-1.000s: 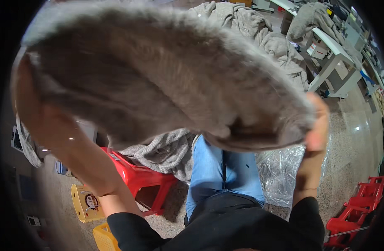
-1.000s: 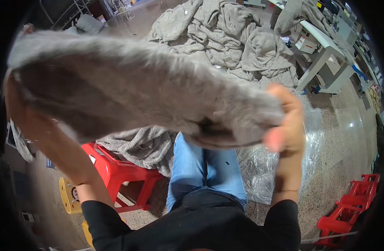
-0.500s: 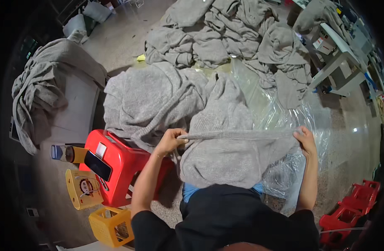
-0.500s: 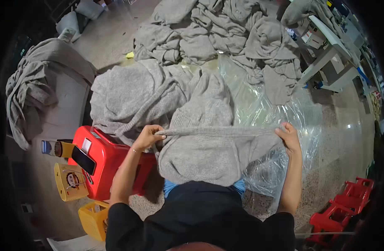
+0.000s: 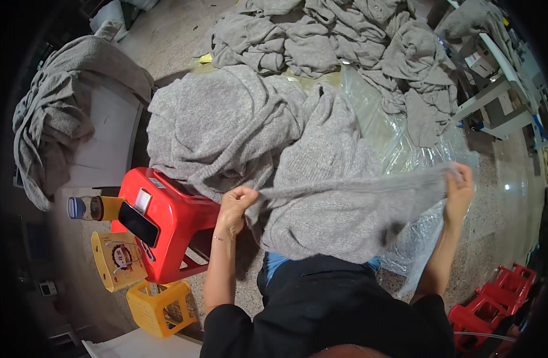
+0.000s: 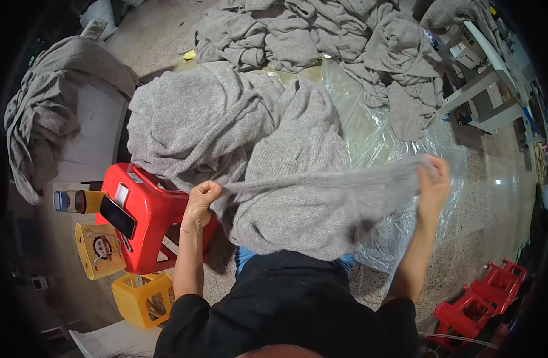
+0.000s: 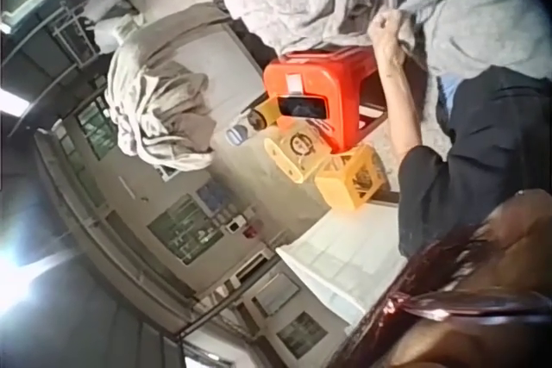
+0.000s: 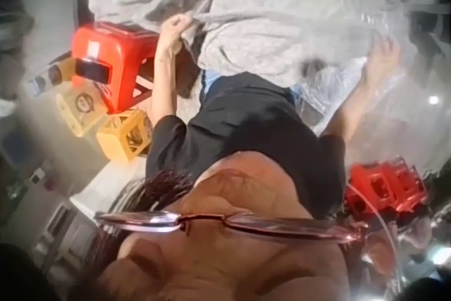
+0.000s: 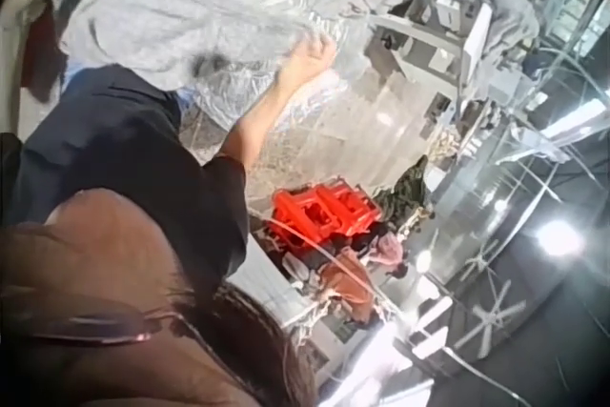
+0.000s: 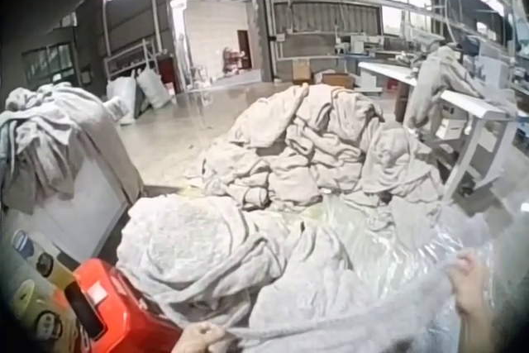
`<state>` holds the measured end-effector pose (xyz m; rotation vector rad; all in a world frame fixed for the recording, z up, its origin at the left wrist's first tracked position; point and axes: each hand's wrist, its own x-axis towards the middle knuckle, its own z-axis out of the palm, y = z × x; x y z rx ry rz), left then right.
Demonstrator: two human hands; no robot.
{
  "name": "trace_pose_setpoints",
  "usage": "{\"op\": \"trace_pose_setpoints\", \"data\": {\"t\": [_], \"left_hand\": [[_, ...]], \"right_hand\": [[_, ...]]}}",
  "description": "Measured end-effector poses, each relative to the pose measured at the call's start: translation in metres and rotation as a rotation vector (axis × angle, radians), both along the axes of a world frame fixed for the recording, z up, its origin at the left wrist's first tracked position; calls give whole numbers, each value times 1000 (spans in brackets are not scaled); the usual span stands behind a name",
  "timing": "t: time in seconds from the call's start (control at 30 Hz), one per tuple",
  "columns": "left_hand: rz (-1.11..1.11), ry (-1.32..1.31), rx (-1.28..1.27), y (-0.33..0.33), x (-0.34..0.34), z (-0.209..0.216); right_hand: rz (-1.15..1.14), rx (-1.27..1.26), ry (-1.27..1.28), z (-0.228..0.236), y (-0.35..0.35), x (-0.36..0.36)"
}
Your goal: Inspecting and sorting grey fabric pieces on the floor of a sewing factory.
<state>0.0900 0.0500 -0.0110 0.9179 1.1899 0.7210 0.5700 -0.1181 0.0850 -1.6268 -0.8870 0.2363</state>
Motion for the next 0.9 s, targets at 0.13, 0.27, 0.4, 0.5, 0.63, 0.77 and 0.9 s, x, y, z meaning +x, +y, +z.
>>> {"op": "trace_pose_setpoints", "data": {"t": [0.13,0.27,0.4,0.5,0.63,0.77,0.9], "left_hand": [[-195,-364,-73,-14,53,44],[-408,-482,-78,-19,89,67],[-299,-420,26,-21,95,65],[-279,-409,-17,-26,90,55],[-254,-239,-79,-35,83,42],[-151,-236,-122,-41,83,39],[63,-318,-149,-45,89,38]], "right_hand": [[1309,-390,119,32,25,-129],[1253,-99,-34,18,67,-182],[1204,-196,133,-16,91,-176],[1000,-180,83,-32,85,-172],[831,-105,84,-41,74,-177],[722,-62,47,-44,72,-184],[653,2,-18,-47,74,-186]]}}
